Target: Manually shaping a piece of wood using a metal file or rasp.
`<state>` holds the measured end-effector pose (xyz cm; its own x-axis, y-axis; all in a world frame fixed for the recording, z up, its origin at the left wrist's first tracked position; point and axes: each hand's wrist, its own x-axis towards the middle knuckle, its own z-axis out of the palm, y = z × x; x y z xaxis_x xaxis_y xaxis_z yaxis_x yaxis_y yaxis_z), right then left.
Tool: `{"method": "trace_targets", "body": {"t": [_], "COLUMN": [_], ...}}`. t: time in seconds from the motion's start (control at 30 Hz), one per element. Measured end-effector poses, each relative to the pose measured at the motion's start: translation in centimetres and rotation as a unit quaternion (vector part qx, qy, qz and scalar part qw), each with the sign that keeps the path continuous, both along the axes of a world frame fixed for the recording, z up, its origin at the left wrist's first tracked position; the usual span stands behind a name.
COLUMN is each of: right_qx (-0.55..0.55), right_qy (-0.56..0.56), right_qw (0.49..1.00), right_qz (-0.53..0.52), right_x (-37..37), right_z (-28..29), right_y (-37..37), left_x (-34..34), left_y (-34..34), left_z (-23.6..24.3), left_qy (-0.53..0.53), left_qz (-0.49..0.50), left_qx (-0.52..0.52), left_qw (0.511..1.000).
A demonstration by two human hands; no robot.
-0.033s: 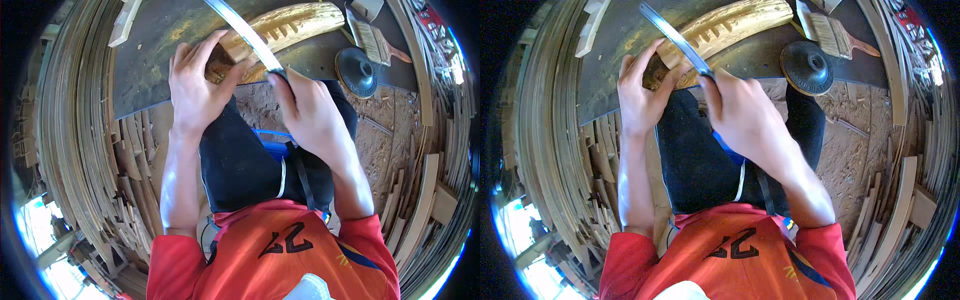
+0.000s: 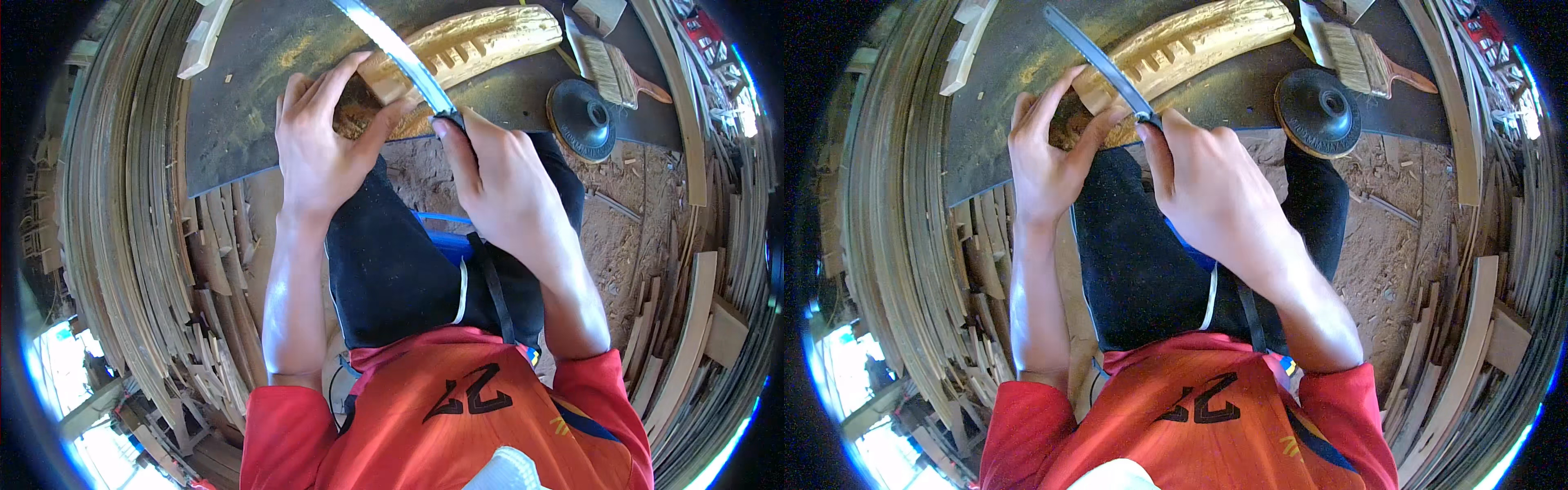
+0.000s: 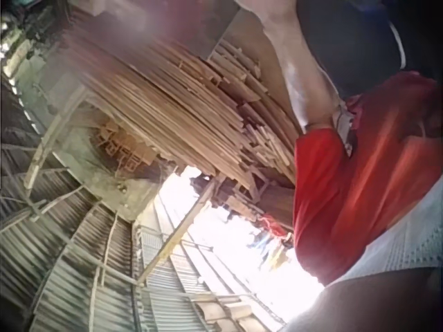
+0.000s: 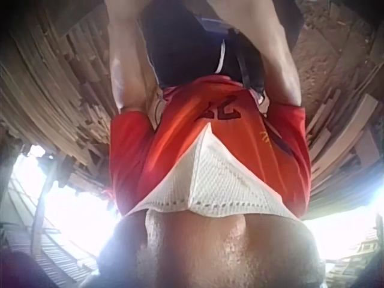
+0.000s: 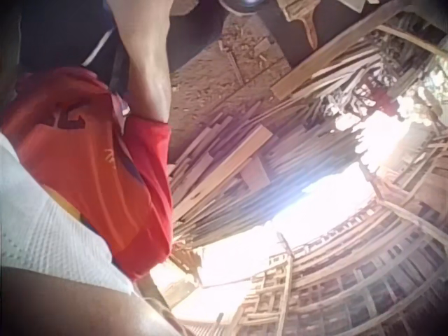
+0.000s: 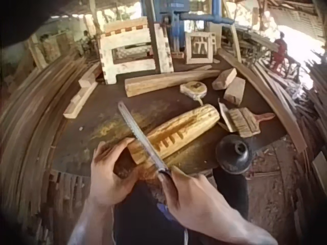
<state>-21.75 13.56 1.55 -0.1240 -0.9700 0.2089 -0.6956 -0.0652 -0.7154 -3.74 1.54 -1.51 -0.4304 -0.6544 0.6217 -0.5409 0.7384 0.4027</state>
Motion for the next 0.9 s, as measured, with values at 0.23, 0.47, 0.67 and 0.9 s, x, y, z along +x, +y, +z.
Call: {"method": "trace_targets", "body": {"t": [0.23,0.47,0.67,0.9], "right_qx": [0.109,-0.036,0.116,-0.101], "right_qy": [-0.094,-0.081,-0.200,0.060], "right_qw": [0.989,0.996,0.973,0.990], "right_qz": [-0.010,0.008,-0.003,0.082], "right_x": [-2.0,-0.3,-0.4,-0.4], "right_z": [-0.4,-1.3,-0.4,-2.6], "right_y": [5.4,1.7,3.6,1.0], "left_x": [0.3,0.1,0.1,0.6], "left_y": [0.8,1.0,0.9,0.6], "left_z": [0.6,0.9,0.2,0.2], "left_qy": [-0.008,-0.006,-0.001,-0.001], "left_qz": [-0.017,-0.026,-0.013,-0.009], "left_qx": [0.034,0.050,0.027,0.009], "left_qw": [0.999,0.998,1.000,1.000]}}
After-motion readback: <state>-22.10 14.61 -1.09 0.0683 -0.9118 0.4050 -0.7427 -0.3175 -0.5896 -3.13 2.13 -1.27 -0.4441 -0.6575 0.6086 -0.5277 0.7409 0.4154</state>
